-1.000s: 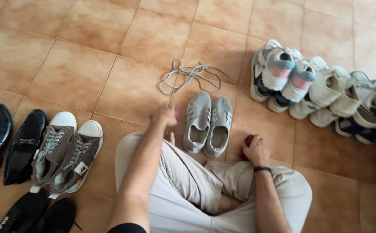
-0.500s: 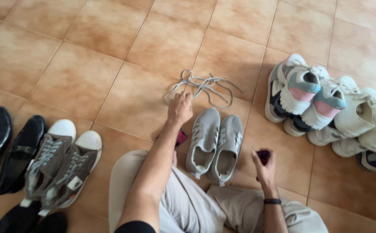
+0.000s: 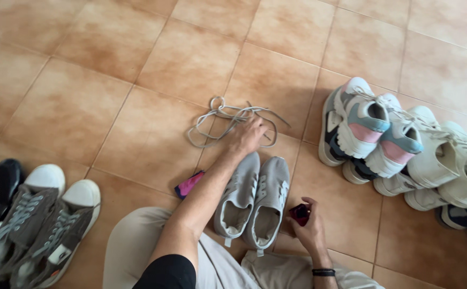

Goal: The person sits on the floor and wipes a pair of grey sneakers with a cloth. They clean the exterior and interior of both shoes, then place them on the floor. The person then picks up the laces and wipes them with the cloth.

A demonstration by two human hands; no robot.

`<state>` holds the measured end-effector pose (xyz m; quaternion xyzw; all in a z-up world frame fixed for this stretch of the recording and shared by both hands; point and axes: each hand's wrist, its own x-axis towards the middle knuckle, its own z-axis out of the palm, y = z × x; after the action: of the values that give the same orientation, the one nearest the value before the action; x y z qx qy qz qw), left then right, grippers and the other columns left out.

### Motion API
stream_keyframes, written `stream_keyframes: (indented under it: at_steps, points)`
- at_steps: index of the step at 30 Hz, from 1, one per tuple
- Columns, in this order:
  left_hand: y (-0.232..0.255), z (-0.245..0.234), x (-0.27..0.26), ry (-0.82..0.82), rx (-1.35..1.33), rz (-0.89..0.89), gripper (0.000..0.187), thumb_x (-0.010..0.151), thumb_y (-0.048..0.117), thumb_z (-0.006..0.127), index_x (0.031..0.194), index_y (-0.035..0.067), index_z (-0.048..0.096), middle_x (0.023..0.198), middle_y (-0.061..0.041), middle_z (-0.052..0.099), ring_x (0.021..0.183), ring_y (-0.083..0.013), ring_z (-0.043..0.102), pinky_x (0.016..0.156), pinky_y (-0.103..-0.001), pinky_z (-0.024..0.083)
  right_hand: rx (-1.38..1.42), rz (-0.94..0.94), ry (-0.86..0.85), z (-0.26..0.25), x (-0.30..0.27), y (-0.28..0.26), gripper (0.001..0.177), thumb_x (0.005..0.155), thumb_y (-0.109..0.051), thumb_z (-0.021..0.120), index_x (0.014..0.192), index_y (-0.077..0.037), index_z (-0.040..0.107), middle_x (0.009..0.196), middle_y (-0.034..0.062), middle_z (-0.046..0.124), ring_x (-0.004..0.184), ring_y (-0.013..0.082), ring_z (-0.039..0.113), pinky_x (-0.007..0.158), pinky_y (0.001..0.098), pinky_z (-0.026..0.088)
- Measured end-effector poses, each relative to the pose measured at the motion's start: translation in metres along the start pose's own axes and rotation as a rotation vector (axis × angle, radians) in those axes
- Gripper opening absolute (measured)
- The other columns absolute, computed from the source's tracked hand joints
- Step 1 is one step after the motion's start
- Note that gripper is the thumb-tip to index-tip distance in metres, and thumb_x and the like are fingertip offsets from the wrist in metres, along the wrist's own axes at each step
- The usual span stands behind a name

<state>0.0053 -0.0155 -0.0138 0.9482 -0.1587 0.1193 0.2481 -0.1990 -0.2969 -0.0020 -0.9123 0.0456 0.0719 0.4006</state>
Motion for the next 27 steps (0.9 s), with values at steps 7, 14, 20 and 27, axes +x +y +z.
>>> stream_keyframes:
  at_steps: [7, 14, 20, 27]
  points:
    - [-0.013, 0.025, -0.001, -0.189, -0.039, -0.134, 0.010, 0.088, 0.010, 0.071, 0.097, 0.008, 0.068, 0.104, -0.013, 0.067, 0.103, -0.0332, 0.067, 0.083, -0.049, 0.056, -0.099, -0.174, -0.004, -0.004, -0.007, -0.011, 0.087, 0.059, -0.008, 0.088, 0.135, -0.005, 0.047, 0.115, 0.0176, 0.061, 0.106, 0.0376, 0.063, 0.090, 0.0444, 0.054]
    - [0.000, -0.005, 0.005, -0.050, 0.111, -0.038, 0.010, 0.081, 0.006, 0.070, 0.090, 0.008, 0.065, 0.096, -0.014, 0.069, 0.092, -0.0329, 0.069, 0.075, -0.048, 0.055, -0.463, -0.063, 0.021, -0.010, -0.012, -0.007, 0.060, 0.067, -0.022, 0.088, 0.119, -0.011, 0.060, 0.113, 0.0168, 0.065, 0.103, 0.0414, 0.064, 0.086, 0.0482, 0.053]
    - [0.050, -0.108, -0.008, 0.280, -0.415, -0.178, 0.014, 0.098, 0.005, 0.062, 0.112, 0.007, 0.063, 0.087, -0.007, 0.075, 0.081, -0.0223, 0.072, 0.070, -0.038, 0.055, -0.095, 0.142, -0.048, -0.003, -0.004, 0.030, 0.039, 0.084, -0.021, 0.075, 0.119, -0.007, 0.064, 0.107, 0.0198, 0.073, 0.094, 0.0327, 0.073, 0.083, 0.0430, 0.057]
    - [0.099, -0.171, -0.130, 0.453, -1.070, -0.122, 0.021, 0.108, 0.008, 0.055, 0.121, -0.001, 0.068, 0.097, -0.003, 0.071, 0.077, -0.0053, 0.058, 0.067, -0.022, 0.049, 0.625, -0.061, 0.053, -0.017, -0.013, 0.046, 0.030, 0.094, -0.012, 0.059, 0.122, -0.001, 0.065, 0.106, 0.0081, 0.069, 0.096, 0.0166, 0.062, 0.089, 0.0311, 0.049]
